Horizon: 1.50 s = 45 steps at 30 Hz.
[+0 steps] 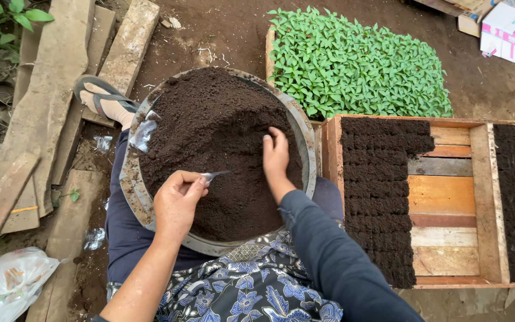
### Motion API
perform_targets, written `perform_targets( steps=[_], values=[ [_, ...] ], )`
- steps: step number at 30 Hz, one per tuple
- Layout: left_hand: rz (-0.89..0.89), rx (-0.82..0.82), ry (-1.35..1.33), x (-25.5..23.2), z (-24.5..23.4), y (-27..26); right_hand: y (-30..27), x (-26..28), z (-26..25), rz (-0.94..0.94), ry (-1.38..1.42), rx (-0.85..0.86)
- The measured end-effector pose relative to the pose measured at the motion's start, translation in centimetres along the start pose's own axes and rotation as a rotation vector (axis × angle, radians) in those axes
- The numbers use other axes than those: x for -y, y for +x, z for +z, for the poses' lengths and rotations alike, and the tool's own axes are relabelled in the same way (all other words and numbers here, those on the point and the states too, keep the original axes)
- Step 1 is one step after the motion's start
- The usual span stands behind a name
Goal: The person scoops soil from a large basin and packs it into small plastic bags to form soil blocks. They then place these blocks into a wooden seedling tray, arranging them in rows.
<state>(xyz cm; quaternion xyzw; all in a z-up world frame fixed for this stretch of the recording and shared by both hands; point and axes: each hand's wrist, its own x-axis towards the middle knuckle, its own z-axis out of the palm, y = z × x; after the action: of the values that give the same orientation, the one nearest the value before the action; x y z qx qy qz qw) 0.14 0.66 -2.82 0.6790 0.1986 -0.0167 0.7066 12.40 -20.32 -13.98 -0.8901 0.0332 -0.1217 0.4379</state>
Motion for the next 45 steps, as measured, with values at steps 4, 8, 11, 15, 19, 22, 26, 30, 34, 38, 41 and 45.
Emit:
perform_targets(
  steps=[4,8,11,15,19,22,26,30,34,38,41,45],
  values=[
    [-0.040,0.005,0.013,0.1,0.3,0.2,-2.3,3.4,3.0,0.333,0.301,0.099],
    [0.064,0.037,0.118,-0.3,0.1,0.2,-3.8,7.1,-0.1,0.191,0.487,0.115],
    [0.127,0.088,0.214,-1.2,0.0,-0.4,-5.8,7.1,-2.7,0.498,0.548,-0.008],
    [0.139,0.131,0.328,-1.8,-0.2,-1.1,-7.7,8.0,0.7,0.678,0.740,-0.091],
    [0.177,0.168,0.470,-2.1,-0.2,-1.6,-5.8,10.1,2.1,0.997,1.209,-0.015],
    [0.182,0.201,0.532,-1.7,0.2,-1.6,-3.9,8.8,1.9,0.947,1.429,0.158],
    [0.221,0.305,0.643,-1.2,1.9,-0.9,-3.1,14.0,-2.6,0.819,1.532,0.416],
    [0.217,0.382,0.797,0.3,3.8,0.2,-2.8,11.7,-2.2,0.734,1.533,0.413],
    [0.208,0.396,0.795,-0.4,4.8,0.1,-2.5,10.6,-3.0,0.383,1.196,0.430],
    [0.105,0.402,0.700,-0.7,5.1,1.4,-3.5,13.4,-7.7,-0.111,0.658,0.681],
    [0.027,0.401,0.607,0.5,5.4,1.6,-3.5,13.6,-11.5,-0.381,0.144,0.802],
    [-0.047,0.299,0.474,-0.8,5.7,0.0,-4.9,11.1,-10.5,-0.456,-0.379,0.839]
  ],
)
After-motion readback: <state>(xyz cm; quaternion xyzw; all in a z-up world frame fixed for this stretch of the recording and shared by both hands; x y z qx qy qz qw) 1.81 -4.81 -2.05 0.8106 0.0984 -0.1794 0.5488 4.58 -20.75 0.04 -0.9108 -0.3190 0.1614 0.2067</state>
